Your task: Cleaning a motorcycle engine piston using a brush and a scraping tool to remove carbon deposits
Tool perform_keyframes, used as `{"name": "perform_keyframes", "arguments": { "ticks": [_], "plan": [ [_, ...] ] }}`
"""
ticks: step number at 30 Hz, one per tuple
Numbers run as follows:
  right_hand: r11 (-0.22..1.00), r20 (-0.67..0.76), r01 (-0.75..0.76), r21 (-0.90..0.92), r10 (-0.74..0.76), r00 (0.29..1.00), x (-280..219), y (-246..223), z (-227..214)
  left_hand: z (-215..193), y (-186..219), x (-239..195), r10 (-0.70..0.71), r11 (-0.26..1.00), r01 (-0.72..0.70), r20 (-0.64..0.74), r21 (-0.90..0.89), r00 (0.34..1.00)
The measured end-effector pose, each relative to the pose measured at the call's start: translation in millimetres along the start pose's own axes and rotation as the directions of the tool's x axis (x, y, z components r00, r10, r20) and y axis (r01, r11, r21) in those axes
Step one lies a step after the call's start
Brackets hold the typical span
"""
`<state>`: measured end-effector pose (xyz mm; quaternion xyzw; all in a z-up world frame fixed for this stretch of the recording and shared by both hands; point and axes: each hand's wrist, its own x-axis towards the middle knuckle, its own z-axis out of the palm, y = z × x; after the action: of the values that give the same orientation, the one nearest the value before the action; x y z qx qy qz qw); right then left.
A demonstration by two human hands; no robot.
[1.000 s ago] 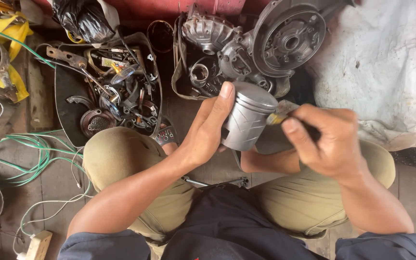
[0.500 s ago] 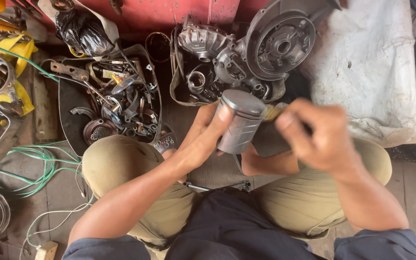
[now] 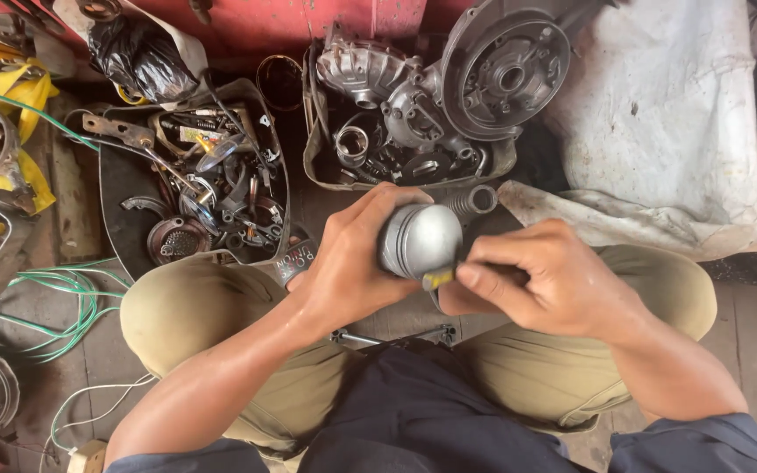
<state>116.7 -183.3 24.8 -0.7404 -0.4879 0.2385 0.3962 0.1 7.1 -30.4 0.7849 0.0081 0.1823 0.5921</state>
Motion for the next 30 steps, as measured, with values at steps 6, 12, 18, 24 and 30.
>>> {"name": "perform_keyframes", "arguments": {
  "ticks": [6, 12, 18, 24, 30],
  "plan": [
    [0.998, -0.045, -0.016, -0.064, 0.013, 0.999, 0.5, 9.0, -2.6, 7.4, -4.7, -8.6, 0.034, 0.999, -0.033, -0.051, 0.026, 0.998],
    [0.987, -0.072, -0.037, -0.158, 0.026, 0.997, 4.8, 22.2, -14.8, 5.0, -3.2, -6.6, 0.059, 0.998, -0.058, -0.055, 0.025, 0.997],
    [0.998, 0.02, -0.04, -0.057, 0.041, 0.999, 5.7, -23.0, -0.7, 8.6, -4.5, -8.3, 0.06, 0.998, -0.059, -0.044, 0.022, 0.997],
    [0.997, 0.026, -0.062, -0.037, 0.063, 0.998, -4.2, 6.2, 0.7, 7.6, 4.9, -9.0, 0.075, 0.997, -0.075, -0.015, 0.023, 0.997],
    [0.995, 0.017, -0.068, -0.074, 0.069, 0.997, 2.5, 3.0, -6.7, 6.6, 1.5, -8.7, 0.083, 0.992, -0.082, 0.001, 0.1, 0.997]
  ]
}}
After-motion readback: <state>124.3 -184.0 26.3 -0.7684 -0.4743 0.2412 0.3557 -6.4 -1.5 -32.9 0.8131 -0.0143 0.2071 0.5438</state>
